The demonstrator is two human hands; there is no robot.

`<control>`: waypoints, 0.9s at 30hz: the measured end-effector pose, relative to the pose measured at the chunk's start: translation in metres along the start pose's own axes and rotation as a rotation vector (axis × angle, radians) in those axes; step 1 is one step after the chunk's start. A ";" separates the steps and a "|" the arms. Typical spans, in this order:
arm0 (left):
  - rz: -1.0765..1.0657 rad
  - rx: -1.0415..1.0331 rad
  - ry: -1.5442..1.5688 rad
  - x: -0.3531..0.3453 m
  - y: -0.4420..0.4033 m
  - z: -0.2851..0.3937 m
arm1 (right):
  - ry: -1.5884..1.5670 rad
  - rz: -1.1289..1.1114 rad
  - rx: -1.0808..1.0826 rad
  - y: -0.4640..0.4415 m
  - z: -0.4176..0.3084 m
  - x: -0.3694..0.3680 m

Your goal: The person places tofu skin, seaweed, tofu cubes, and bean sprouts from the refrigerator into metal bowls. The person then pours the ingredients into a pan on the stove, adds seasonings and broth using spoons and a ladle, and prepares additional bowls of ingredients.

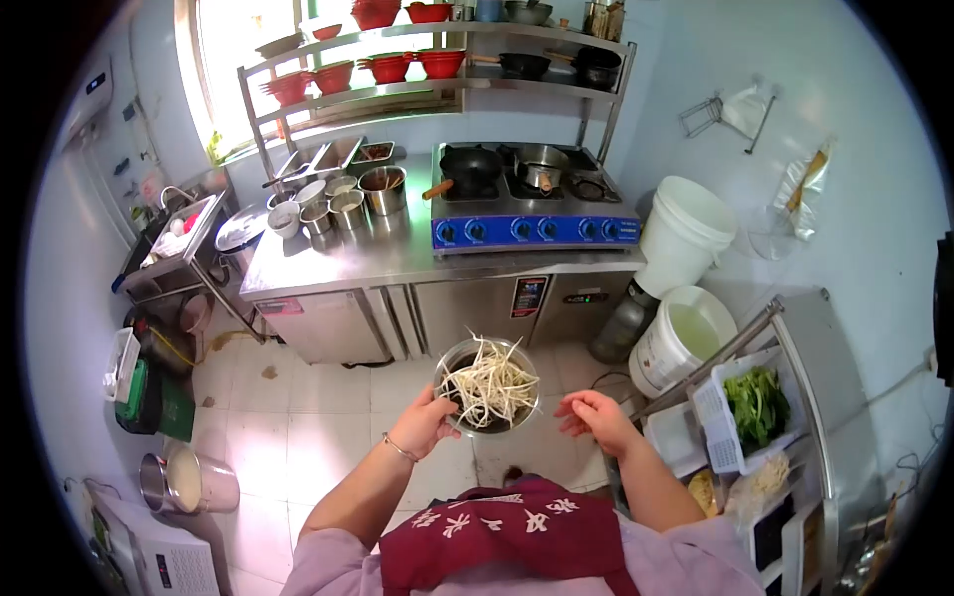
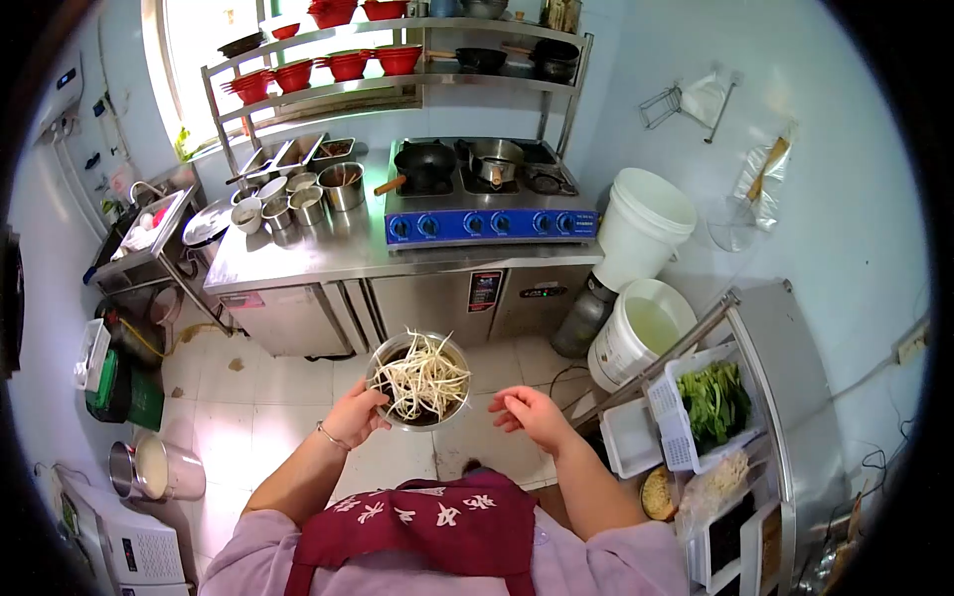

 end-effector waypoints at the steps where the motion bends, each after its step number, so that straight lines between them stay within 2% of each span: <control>1: 0.004 -0.005 0.007 0.002 -0.012 0.016 | 0.033 -0.020 0.009 -0.025 -0.010 -0.004; 5: 0.051 0.007 -0.014 0.012 -0.065 0.088 | -0.015 -0.066 0.066 -0.137 -0.037 -0.005; 8: 0.066 -0.023 -0.040 0.022 -0.110 0.143 | -0.151 -0.195 0.100 -0.225 -0.055 0.003; 14: 0.084 -0.022 -0.083 0.067 -0.187 0.247 | -0.211 -0.376 0.031 -0.376 -0.088 0.002; 23: 0.062 -0.041 -0.017 0.110 -0.287 0.345 | -0.285 -0.325 -0.043 -0.505 -0.118 0.009; 27: -0.013 0.028 -0.049 0.116 -0.330 0.380 | -0.176 -0.140 -0.061 -0.533 -0.124 0.016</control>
Point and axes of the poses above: each hand's wrist, its own y-axis away from the middle knuckle, its own x-axis out of the back of the hand, z = x × y, the point moved 2 cm from there along -y, towards the middle knuckle, and after that the axes turned 10 degrees about x, right-handed, at the moved point
